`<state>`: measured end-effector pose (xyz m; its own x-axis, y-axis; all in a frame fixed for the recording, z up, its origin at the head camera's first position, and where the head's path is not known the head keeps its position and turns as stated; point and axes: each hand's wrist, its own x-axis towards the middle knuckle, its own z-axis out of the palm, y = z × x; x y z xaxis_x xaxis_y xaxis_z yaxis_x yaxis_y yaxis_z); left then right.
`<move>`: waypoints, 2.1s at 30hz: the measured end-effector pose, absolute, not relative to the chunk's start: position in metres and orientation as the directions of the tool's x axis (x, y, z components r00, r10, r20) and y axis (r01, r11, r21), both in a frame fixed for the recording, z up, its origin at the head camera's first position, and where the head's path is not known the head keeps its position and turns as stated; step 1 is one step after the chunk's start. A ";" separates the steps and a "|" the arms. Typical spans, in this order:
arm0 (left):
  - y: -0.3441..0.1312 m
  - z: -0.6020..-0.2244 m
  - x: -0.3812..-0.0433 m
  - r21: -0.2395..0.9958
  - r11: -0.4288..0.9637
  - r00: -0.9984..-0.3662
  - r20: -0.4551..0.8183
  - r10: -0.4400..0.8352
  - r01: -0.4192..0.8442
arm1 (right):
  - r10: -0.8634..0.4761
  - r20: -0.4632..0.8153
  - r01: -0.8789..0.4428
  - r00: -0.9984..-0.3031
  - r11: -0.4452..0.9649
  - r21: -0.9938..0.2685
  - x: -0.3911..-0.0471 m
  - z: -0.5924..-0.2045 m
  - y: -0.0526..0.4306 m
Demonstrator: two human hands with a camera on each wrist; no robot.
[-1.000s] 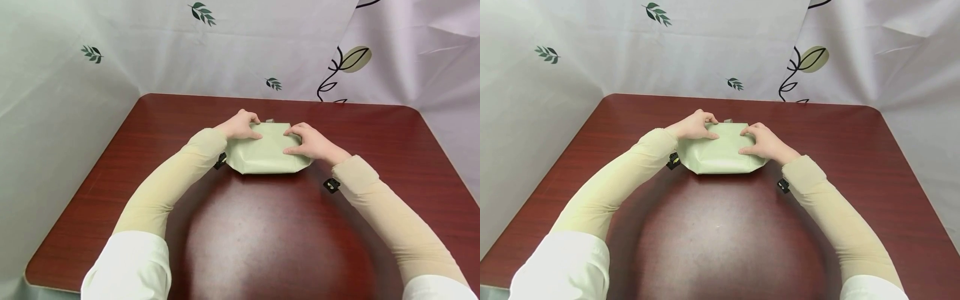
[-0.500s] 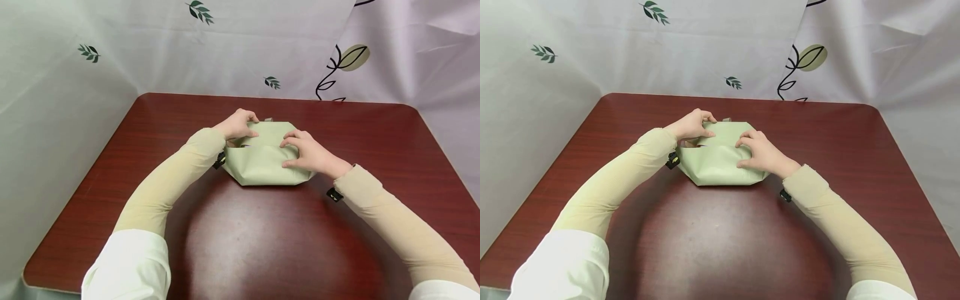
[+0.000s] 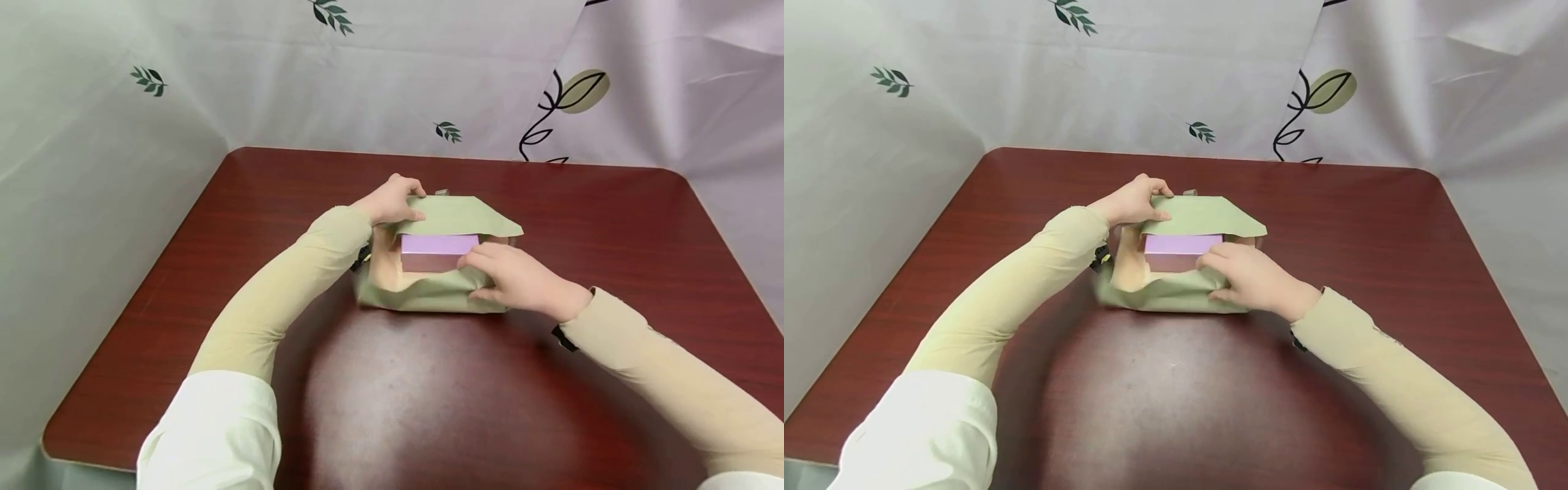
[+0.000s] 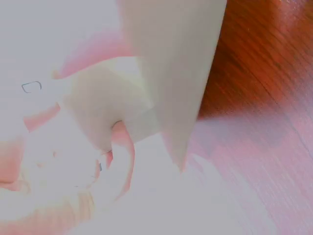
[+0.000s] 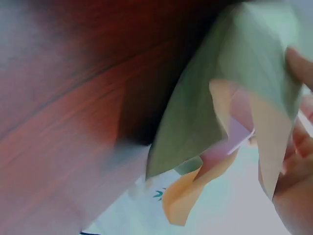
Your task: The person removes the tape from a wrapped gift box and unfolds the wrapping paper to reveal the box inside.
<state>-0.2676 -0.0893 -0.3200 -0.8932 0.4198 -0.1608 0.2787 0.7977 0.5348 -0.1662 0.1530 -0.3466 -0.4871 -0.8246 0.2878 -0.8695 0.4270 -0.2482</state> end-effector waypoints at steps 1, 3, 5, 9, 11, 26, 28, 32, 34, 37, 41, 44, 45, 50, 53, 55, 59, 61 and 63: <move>-0.089 -0.320 -0.267 0.536 0.799 -0.894 -0.164 0.416 0.273 | -0.836 0.267 -0.869 -0.480 0.411 -0.274 -0.164 -0.346 0.155; -0.089 -0.319 -0.267 0.540 0.799 -0.895 -0.170 0.411 0.264 | -0.851 0.226 -0.859 -0.474 0.391 -0.331 -0.161 -0.346 0.159; -0.089 -0.319 -0.267 0.543 0.799 -0.896 -0.174 0.408 0.258 | -0.859 0.190 -0.844 -0.475 0.384 -0.374 -0.158 -0.345 0.162; -0.088 -0.319 -0.267 0.543 0.800 -0.895 -0.180 0.408 0.255 | -0.869 0.109 -0.817 -0.482 0.401 -0.415 -0.152 -0.339 0.165; -0.089 -0.320 -0.267 0.544 0.799 -0.894 -0.180 0.409 0.256 | -0.879 0.069 -0.814 -0.472 0.404 -0.417 -0.148 -0.335 0.164; -0.089 -0.319 -0.268 0.561 0.791 -0.894 -0.185 0.409 0.245 | -0.929 -0.116 -0.888 -0.350 0.369 -0.275 -0.108 -0.333 0.133; -0.089 -0.320 -0.268 0.565 0.790 -0.893 -0.191 0.407 0.239 | -0.929 -0.132 -0.883 -0.345 0.369 -0.291 -0.107 -0.338 0.132; -0.089 -0.319 -0.268 0.566 0.791 -0.894 -0.195 0.403 0.233 | -0.922 -0.185 -0.862 -0.341 0.385 -0.328 -0.106 -0.345 0.131; -0.089 -0.318 -0.267 0.569 0.789 -0.894 -0.196 0.404 0.232 | -0.917 -0.214 -0.856 -0.336 0.392 -0.337 -0.106 -0.348 0.131; -0.089 -0.318 -0.267 0.573 0.789 -0.896 -0.198 0.397 0.222 | -0.917 -0.238 -0.851 -0.319 0.388 -0.354 -0.105 -0.350 0.131; -0.088 -0.319 -0.267 0.583 0.786 -0.900 -0.201 0.386 0.207 | -0.926 -0.244 -0.834 -0.289 0.368 -0.411 -0.108 -0.351 0.134; -0.088 -0.318 -0.265 0.585 0.787 -0.903 -0.204 0.378 0.197 | -0.929 -0.247 -0.805 -0.275 0.363 -0.469 -0.114 -0.351 0.135; -0.088 -0.318 -0.264 0.585 0.787 -0.904 -0.202 0.377 0.197 | -0.932 -0.241 -0.794 -0.272 0.359 -0.490 -0.116 -0.350 0.136; -0.089 -0.319 -0.264 0.572 0.793 -0.905 -0.194 0.380 0.210 | -0.931 -0.175 -0.735 -0.320 0.361 -0.574 -0.138 -0.340 0.141; -0.089 -0.319 -0.264 0.563 0.794 -0.903 -0.180 0.389 0.230 | -0.897 -0.073 -0.710 -0.435 0.392 -0.584 -0.157 -0.327 0.147; -0.089 -0.320 -0.265 0.559 0.793 -0.903 -0.168 0.395 0.243 | -0.833 0.035 -0.694 -0.552 0.436 -0.573 -0.170 -0.319 0.153; -0.089 -0.321 -0.265 0.562 0.785 -0.902 -0.150 0.405 0.260 | -0.650 0.250 -0.667 -0.718 0.540 -0.513 -0.193 -0.314 0.165; -0.089 -0.323 -0.266 0.560 0.786 -0.902 -0.149 0.406 0.261 | -0.614 0.280 -0.664 -0.738 0.582 -0.470 -0.202 -0.316 0.170; -0.090 -0.325 -0.266 0.558 0.787 -0.900 -0.151 0.408 0.263 | -0.613 0.256 -0.655 -0.748 0.617 -0.437 -0.209 -0.319 0.174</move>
